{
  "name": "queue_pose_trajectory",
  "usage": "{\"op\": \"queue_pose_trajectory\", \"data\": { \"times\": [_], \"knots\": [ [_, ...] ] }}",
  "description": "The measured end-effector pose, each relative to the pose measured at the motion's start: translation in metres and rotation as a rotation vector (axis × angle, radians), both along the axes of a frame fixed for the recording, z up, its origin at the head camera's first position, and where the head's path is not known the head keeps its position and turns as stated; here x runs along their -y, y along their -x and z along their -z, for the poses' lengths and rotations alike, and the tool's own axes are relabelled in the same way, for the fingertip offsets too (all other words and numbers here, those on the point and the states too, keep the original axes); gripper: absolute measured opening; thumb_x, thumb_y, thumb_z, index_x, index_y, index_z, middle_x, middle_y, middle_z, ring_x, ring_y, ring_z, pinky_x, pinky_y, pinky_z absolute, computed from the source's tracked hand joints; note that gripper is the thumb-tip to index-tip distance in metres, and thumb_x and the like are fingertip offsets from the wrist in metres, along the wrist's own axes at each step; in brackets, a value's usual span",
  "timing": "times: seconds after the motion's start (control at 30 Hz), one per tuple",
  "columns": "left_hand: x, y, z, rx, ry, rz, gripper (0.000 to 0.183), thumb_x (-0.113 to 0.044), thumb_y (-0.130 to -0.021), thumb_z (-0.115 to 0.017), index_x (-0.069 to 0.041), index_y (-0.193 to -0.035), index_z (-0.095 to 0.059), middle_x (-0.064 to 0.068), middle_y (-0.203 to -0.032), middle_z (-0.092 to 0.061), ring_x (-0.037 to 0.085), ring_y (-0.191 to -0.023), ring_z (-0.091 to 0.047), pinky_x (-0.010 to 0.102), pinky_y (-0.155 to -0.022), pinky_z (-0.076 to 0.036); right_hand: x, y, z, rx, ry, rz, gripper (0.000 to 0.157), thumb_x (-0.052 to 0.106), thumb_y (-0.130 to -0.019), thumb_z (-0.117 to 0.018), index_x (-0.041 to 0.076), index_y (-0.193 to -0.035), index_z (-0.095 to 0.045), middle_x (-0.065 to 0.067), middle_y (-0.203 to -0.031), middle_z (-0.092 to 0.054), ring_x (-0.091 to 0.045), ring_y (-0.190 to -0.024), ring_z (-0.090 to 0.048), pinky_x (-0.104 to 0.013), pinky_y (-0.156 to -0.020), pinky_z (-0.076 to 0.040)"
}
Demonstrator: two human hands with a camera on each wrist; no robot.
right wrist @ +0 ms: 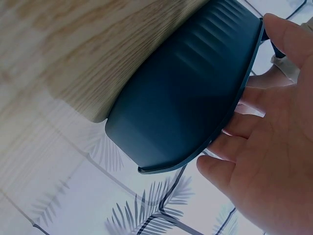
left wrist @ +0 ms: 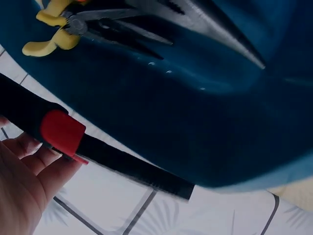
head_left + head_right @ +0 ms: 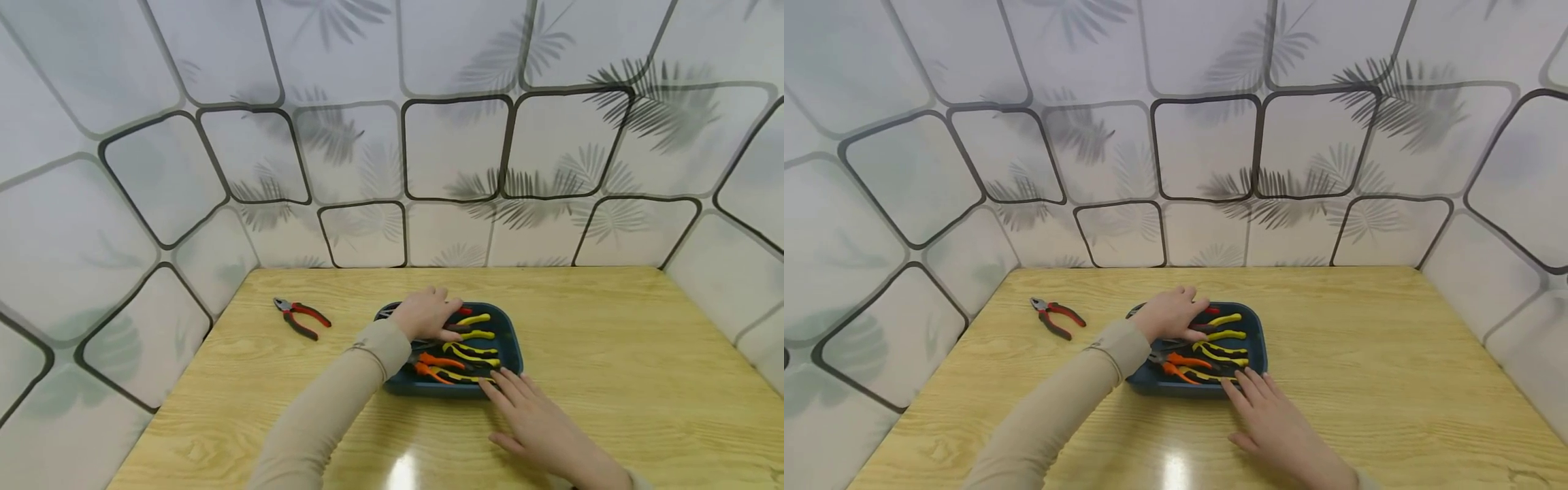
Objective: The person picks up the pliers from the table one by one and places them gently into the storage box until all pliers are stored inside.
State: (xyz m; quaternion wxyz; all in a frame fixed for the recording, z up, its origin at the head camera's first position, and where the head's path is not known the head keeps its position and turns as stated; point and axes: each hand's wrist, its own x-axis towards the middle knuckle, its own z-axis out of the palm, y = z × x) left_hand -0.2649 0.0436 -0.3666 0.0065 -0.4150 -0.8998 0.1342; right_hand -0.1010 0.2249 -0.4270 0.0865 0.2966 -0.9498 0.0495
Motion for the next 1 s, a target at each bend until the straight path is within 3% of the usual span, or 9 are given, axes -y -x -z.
{"op": "queue_pose_trajectory", "data": {
  "times": [0.2,0.53,0.7,1.0],
  "knots": [
    [-0.002,0.004,0.006,0.019,0.015,-0.025,0.069,-0.063,-0.079,-0.044,-0.023,-0.135,-0.036,0.008,-0.128,-0.042,0.024,-0.111,-0.045,0.036,-0.083,-0.044,0.000,0.001,-0.001,0.033,-0.004,0.013,0.073,0.043,-0.077,-0.062,0.002,-0.133,-0.038,-0.021,-0.131,-0.039,-0.037,-0.123,-0.030,-0.051,-0.096,-0.026],
    [-0.010,0.009,0.013,0.058,0.068,-0.042,0.064,-0.060,-0.076,-0.052,-0.022,-0.125,-0.042,0.007,-0.119,-0.049,0.021,-0.094,-0.055,0.034,-0.075,-0.047,0.000,0.001,-0.001,0.014,-0.005,0.008,0.072,0.042,-0.077,-0.062,0.002,-0.132,-0.040,-0.020,-0.129,-0.041,-0.037,-0.122,-0.032,-0.051,-0.096,-0.028],
    [-0.017,0.009,0.015,0.093,0.112,-0.099,0.061,-0.060,-0.073,-0.056,-0.022,-0.119,-0.044,0.002,-0.108,-0.055,0.017,-0.077,-0.057,0.032,-0.066,-0.049,0.001,0.001,0.001,0.027,-0.003,0.004,0.072,0.043,-0.077,-0.062,0.002,-0.132,-0.039,-0.020,-0.130,-0.041,-0.036,-0.122,-0.031,-0.051,-0.096,-0.027],
    [-0.024,0.008,0.018,0.102,0.141,-0.086,0.056,-0.058,-0.073,-0.058,-0.019,-0.113,-0.049,-0.003,-0.083,-0.059,0.012,-0.070,-0.057,0.028,-0.064,-0.049,0.000,0.001,0.000,0.017,-0.004,-0.002,0.073,0.043,-0.077,-0.062,0.002,-0.132,-0.038,-0.020,-0.130,-0.040,-0.036,-0.122,-0.032,-0.051,-0.095,-0.029]
  ]
}}
